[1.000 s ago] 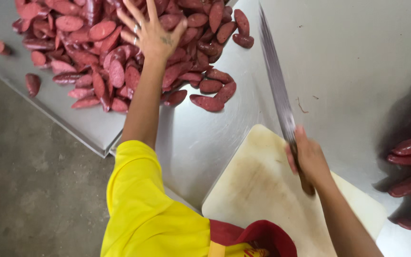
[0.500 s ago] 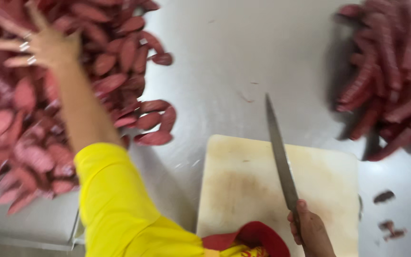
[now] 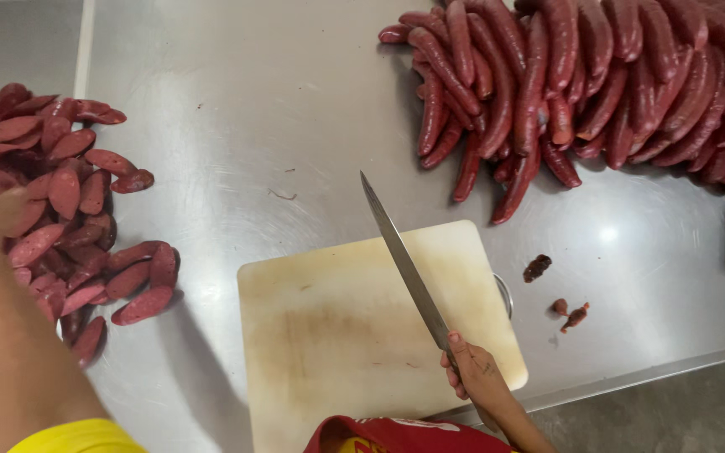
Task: The person slices sausages one by one on a cutting board using a knife, moving the sliced pieces into a pile to the side after finishing each one.
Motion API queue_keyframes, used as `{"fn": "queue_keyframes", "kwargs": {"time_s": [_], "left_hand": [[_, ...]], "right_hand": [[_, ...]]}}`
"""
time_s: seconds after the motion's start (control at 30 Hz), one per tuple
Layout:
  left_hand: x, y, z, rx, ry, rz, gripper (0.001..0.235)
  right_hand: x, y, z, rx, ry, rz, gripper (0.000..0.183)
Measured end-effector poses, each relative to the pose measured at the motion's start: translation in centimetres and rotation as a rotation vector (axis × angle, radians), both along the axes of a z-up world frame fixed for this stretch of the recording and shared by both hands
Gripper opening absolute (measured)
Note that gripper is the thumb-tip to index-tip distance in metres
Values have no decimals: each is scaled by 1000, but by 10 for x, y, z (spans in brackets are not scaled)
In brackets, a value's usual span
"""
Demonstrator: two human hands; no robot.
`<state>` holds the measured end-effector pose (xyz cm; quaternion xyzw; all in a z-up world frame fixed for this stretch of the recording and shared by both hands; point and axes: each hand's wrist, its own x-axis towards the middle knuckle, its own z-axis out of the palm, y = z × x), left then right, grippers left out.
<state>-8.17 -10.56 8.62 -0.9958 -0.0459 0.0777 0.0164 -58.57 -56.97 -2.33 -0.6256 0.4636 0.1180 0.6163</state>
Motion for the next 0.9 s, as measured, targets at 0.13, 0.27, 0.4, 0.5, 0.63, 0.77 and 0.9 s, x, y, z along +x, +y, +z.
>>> {"fn": "queue_keyframes", "kwargs": {"time_s": [0.13,0.27,0.4,0.5,0.63,0.77,0.9], "left_hand": [[8,-96,-59,-287,-258,-156,43],[12,-296,-119,-874,-494,-550,37],[-36,-523,-123,-1218,-436,-732,17],[-85,-651,-99,-1369,-447,-821,27],[-118,-765,-56,-1389,-447,-604,49],[-106,-828,-41,-998,-483,-725,77],[-87,-847,-35,-632,-500,-660,82]], "right_hand": [[-30,-34,-10,-1,-107,-27,66],[-66,-76,-33,13,-201,-142,64],[-105,-131,-75,-26,-246,-174,66],[-132,-169,-119,-70,-149,-283,70],[-149,-207,-172,-135,-171,-416,85],[-140,-216,-181,-162,-175,-616,81],[-134,-206,-157,-105,-202,-787,70]]}}
